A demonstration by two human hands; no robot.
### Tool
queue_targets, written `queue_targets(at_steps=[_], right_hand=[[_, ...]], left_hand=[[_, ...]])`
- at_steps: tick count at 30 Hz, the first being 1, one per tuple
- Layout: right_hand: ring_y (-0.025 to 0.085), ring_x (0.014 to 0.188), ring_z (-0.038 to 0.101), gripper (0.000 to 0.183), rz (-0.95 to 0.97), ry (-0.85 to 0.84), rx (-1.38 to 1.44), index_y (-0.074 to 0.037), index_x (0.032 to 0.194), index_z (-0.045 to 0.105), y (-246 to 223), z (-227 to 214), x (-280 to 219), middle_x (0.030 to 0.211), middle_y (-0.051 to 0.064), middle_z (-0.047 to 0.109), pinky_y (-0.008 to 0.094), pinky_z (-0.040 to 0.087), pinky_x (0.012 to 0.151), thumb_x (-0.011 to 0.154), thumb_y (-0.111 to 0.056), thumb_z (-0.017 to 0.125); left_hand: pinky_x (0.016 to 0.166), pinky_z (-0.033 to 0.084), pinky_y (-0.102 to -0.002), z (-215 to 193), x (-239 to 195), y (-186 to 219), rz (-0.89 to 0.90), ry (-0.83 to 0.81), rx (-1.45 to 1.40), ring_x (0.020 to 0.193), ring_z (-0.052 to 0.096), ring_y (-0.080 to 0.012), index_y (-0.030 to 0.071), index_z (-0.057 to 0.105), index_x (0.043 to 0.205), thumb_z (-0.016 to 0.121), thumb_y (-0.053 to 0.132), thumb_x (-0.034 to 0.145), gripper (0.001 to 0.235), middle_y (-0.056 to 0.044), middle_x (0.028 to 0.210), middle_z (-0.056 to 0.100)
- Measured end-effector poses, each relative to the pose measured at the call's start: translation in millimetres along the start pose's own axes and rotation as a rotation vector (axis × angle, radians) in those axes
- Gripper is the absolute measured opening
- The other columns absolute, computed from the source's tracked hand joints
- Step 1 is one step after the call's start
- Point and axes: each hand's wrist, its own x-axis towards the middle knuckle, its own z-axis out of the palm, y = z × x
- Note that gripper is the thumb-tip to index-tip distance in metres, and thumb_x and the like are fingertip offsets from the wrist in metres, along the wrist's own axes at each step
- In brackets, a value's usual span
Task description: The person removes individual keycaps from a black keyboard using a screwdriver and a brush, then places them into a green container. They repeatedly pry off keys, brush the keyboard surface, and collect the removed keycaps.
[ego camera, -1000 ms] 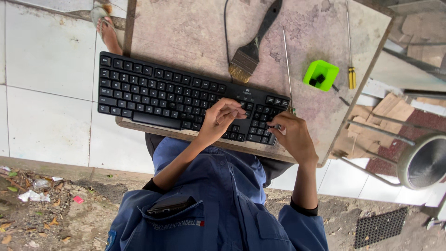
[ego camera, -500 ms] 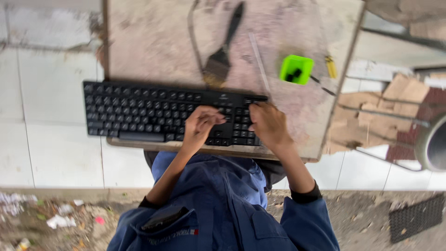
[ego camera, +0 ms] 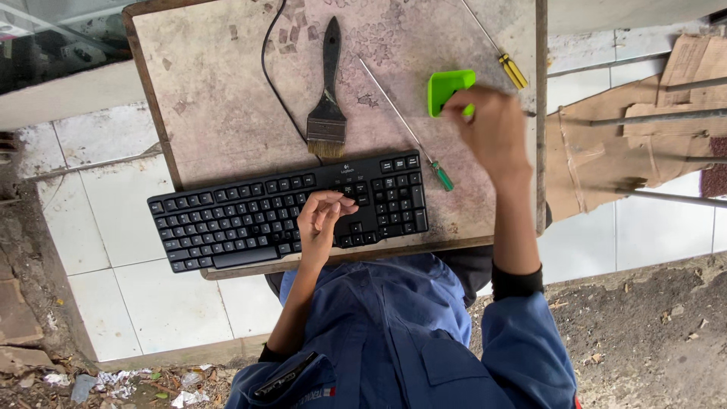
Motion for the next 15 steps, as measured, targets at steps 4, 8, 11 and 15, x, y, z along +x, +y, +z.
queue_targets(at_steps=[4,8,11,15], right_hand=[[0.019,0.071,0.063,0.011,0.051,-0.010,-0.213,-0.017,0.081,0.072,20,20,24,0.083,0.000,0.068,0.037,0.048,0.055,0.072,-0.011,0.075],[0.026,0.058,0.062,0.004,0.059,-0.140,-0.488,-0.019,0.069,0.066,32,47,32,0.061,0.003,0.057,0.039,0.052,0.054,0.069,-0.016,0.070],[0.021,0.061,0.060,0.007,-0.110,-0.050,-0.472,-0.022,0.074,0.067,19,30,23,0.067,-0.001,0.059,0.034,0.052,0.054,0.071,-0.016,0.070],[0.020,0.065,0.059,0.009,-0.214,0.165,0.159,-0.009,0.090,0.068,-21,-9,-1,0.076,0.006,0.065,0.028,0.049,0.058,0.083,-0.003,0.071]], left_hand=[[0.077,0.056,-0.034,4,-2,8,-0.040,0.003,0.019,0.078,0.063,-0.0234,0.002,0.052,0.097,0.050,0.013,0.089,0.013,-0.015,0.085,0.060],[0.075,0.054,-0.037,1,-1,0,0.018,0.013,-0.006,0.080,0.065,-0.0219,-0.004,0.052,0.097,0.045,0.002,0.089,0.012,-0.018,0.087,0.062],[0.076,0.054,-0.037,0,-3,1,0.033,0.000,-0.039,0.080,0.064,-0.0218,-0.003,0.051,0.098,0.044,0.003,0.090,0.013,-0.018,0.087,0.061],[0.079,0.054,-0.038,-2,0,1,0.019,-0.024,-0.124,0.083,0.064,-0.0223,-0.004,0.050,0.102,0.044,0.003,0.090,0.015,-0.019,0.089,0.061]])
